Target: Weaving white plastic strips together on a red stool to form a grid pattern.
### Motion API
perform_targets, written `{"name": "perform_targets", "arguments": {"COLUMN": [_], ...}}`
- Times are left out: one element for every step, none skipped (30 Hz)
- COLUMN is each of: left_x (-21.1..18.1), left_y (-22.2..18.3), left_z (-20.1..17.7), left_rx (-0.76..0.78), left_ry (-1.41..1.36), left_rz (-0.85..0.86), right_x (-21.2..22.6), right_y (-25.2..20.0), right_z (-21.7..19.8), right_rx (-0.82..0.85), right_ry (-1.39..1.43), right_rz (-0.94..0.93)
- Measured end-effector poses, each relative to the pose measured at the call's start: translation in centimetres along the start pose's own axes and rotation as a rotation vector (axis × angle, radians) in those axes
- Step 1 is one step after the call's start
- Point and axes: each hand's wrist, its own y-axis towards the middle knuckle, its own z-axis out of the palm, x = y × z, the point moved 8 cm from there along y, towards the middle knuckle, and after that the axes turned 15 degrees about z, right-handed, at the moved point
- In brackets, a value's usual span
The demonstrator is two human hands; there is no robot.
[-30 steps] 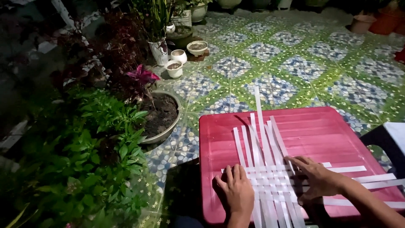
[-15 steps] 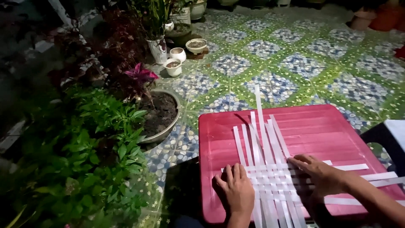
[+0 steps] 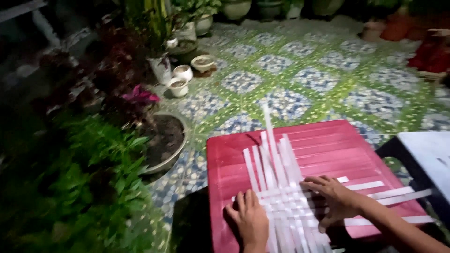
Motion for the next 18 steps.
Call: {"name": "perform_targets", "arguments": {"left_x": [-0.1, 0.0, 0.2, 0.0, 0.2, 0.6, 0.6, 0.7, 0.8, 0.9, 0.9, 0.4, 0.2, 0.4, 0.8, 0.7, 1.1, 1.4], "left_y": [0.2, 0.2, 0.2, 0.1, 0.0, -0.2, 0.1, 0.1, 0.0, 0.3, 1.0, 1.4, 1.3, 0.9, 0.5, 0.5, 0.3, 0.1], "left_z": [-0.2, -0.6, -1.0, -0.7, 0.1, 0.7, 0.5, 1.2, 2.0, 1.5, -0.5, -2.4, -1.8, -1.4, -1.1, -1.1, -0.9, -0.7], "left_rx": [-0.012, -0.043, -0.074, -0.078, -0.030, 0.018, 0.013, 0.127, 0.241, 0.237, 0.049, -0.141, -0.145, -0.161, -0.178, -0.179, -0.191, -0.204], "left_ry": [-0.013, -0.011, -0.009, -0.018, -0.040, -0.061, -0.068, -0.088, -0.107, -0.116, -0.054, 0.002, -0.013, -0.006, 0.000, -0.003, -0.079, -0.155], "left_rz": [0.016, 0.000, -0.018, -0.005, -0.044, -0.088, -0.082, -0.105, -0.129, -0.120, -0.095, -0.067, -0.055, -0.085, -0.115, -0.110, -0.160, -0.211], "right_x": [0.3, 0.7, 1.0, 0.9, -0.1, -0.8, -1.8, -4.1, -6.3, -10.1, -12.9, -15.5, -17.2, -20.2, -22.8, -25.1, -28.7, -31.9], "right_y": [-0.3, -0.8, -1.2, -2.1, -3.0, -3.7, -4.9, -6.3, -8.0, -9.8, -12.0, -15.2, -18.0, -21.2, -24.9, -27.5, -31.3, -35.5], "right_z": [-0.8, -1.5, -2.1, -3.0, -3.6, -4.2, -4.6, -5.5, -6.5, -5.4, -6.5, -7.2, -7.3, -7.1, -7.0, -5.8, -4.0, -2.4], "right_rx": [-0.013, -0.013, -0.015, -0.023, 0.016, 0.056, 0.049, -0.065, -0.182, -0.189, -0.455, -0.715, -0.721, -0.685, -0.645, -0.647, -0.494, -0.328], "right_ry": [-0.008, 0.036, 0.079, 0.078, 0.193, 0.307, 0.304, 0.288, 0.269, 0.266, 0.086, -0.102, -0.111, -0.252, -0.390, -0.389, -0.535, -0.680], "right_rz": [0.019, 0.064, 0.108, 0.121, 0.260, 0.394, 0.402, 0.554, 0.703, 0.713, 0.605, 0.495, 0.511, 0.786, 1.058, 1.063, 1.353, 1.635]}}
